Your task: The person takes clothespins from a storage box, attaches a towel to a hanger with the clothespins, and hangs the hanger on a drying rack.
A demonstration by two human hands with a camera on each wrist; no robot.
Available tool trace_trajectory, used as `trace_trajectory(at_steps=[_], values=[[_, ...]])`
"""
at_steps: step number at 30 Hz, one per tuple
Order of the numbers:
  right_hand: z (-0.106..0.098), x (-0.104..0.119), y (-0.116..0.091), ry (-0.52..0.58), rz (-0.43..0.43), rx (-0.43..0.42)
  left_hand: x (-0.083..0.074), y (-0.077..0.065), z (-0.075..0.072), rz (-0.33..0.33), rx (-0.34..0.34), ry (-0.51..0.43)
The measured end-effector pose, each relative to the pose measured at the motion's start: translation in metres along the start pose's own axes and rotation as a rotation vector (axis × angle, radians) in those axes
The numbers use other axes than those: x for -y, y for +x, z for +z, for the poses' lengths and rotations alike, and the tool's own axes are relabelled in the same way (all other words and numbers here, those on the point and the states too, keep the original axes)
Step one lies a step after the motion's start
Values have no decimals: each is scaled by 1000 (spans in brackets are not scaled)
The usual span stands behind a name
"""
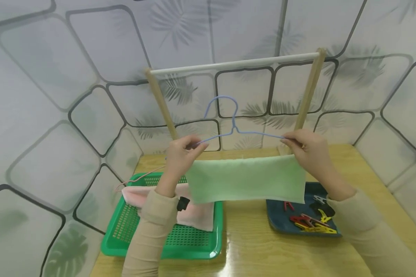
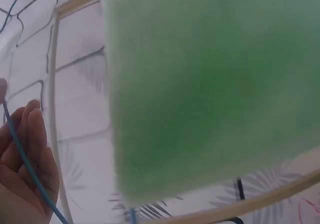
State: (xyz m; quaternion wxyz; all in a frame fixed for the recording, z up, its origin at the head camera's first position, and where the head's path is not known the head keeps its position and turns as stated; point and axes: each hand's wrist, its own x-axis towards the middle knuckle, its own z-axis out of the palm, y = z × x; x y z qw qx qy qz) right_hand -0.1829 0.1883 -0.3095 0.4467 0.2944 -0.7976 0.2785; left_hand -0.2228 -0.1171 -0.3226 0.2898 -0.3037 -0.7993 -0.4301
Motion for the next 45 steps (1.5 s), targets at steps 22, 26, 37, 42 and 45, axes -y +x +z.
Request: trace_trajectory(at_steps=[22,26,37,42,45], values=[[-17,-8,0,-83,61,-1,34,-29,-38,-156,397,45],[-17,-8,0,-87,65,4,34,-30,-38,-131,405,24],[-17,-10,-1,-75,90,24,31,-32,-36,-159,408,17],[-17,-12,-2,-75,97,33,31,-31,-35,-141,402,15],[-18,-14,-2,-77,105,44,30,-31,-35,-133,409,24]])
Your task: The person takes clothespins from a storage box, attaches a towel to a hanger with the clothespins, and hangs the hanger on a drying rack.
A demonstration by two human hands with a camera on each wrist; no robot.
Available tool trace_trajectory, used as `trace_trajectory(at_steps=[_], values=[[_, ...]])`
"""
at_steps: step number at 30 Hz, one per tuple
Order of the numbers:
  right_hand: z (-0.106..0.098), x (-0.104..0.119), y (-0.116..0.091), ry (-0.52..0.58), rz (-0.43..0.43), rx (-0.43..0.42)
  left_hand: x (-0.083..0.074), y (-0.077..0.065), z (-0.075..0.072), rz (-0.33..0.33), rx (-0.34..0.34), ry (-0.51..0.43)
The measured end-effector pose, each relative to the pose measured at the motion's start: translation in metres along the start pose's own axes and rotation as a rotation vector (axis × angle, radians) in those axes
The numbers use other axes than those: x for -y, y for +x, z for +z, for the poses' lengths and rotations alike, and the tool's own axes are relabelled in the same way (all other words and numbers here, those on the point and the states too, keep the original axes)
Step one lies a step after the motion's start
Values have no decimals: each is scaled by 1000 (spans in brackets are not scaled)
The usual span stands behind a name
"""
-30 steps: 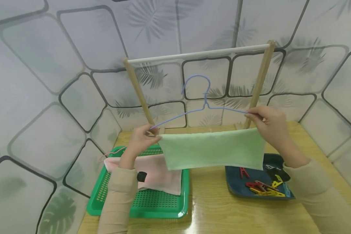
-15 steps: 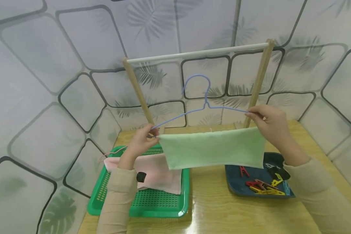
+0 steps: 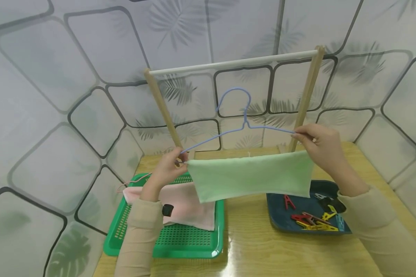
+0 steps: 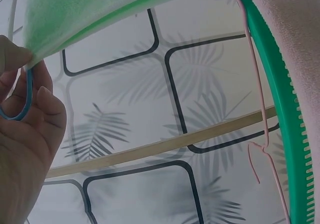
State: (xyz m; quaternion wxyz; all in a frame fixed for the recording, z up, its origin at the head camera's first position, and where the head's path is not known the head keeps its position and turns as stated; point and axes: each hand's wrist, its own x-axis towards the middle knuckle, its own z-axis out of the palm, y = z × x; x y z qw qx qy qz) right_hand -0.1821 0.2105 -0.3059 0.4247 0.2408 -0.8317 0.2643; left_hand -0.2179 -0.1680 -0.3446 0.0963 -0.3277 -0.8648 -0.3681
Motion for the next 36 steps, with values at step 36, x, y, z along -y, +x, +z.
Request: trace_trajectory(at_steps=[36], values=[[16,11,-6,31,52,37,-74,63,34,376,-297,184]])
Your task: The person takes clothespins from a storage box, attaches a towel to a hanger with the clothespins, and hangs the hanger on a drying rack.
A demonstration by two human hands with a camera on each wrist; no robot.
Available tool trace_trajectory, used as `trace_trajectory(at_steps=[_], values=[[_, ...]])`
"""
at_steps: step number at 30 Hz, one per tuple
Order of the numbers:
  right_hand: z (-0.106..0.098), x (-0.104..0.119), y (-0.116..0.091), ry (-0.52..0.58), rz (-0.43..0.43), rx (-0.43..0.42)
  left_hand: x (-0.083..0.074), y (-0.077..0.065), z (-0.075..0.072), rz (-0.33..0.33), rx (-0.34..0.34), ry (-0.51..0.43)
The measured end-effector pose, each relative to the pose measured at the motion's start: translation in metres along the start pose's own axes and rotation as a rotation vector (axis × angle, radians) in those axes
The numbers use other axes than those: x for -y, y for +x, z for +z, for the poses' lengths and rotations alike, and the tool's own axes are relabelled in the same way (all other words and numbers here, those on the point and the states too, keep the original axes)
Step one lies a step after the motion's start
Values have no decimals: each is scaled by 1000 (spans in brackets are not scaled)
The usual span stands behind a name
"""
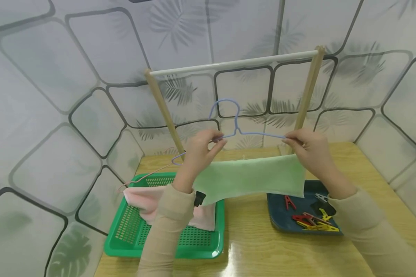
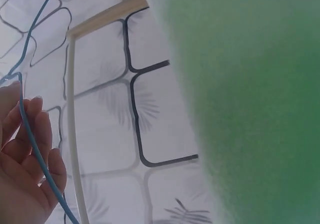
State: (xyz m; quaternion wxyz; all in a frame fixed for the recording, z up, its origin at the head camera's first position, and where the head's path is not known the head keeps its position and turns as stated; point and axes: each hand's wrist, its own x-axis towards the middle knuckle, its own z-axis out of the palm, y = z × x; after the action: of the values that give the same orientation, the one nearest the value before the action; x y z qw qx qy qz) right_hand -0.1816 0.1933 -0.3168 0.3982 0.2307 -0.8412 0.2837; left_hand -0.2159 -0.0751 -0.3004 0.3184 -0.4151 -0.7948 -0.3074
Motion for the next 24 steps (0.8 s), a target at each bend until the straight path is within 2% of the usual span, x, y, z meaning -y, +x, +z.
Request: trace_trajectory(at_steps=[8,13,17,21,22,24], values=[[2,0,-2,7,-15,12,-6,5,4,33,-32,-69],[2,-1,-2,26,-38,36,-5,5,1,88,-77,-142],[1,-3,-4,48,-54,65,-4,5,-4,116,-124,-139],[-4,-7,-8,55,-24,77,-1,1,-11,119,-178,-94],[-5,-8,-9,56,-14,73,7,-3,-9,124,-192,-91],[-7,-11,-12,54,-1,68,10,-5,-13,135,-207,-89]])
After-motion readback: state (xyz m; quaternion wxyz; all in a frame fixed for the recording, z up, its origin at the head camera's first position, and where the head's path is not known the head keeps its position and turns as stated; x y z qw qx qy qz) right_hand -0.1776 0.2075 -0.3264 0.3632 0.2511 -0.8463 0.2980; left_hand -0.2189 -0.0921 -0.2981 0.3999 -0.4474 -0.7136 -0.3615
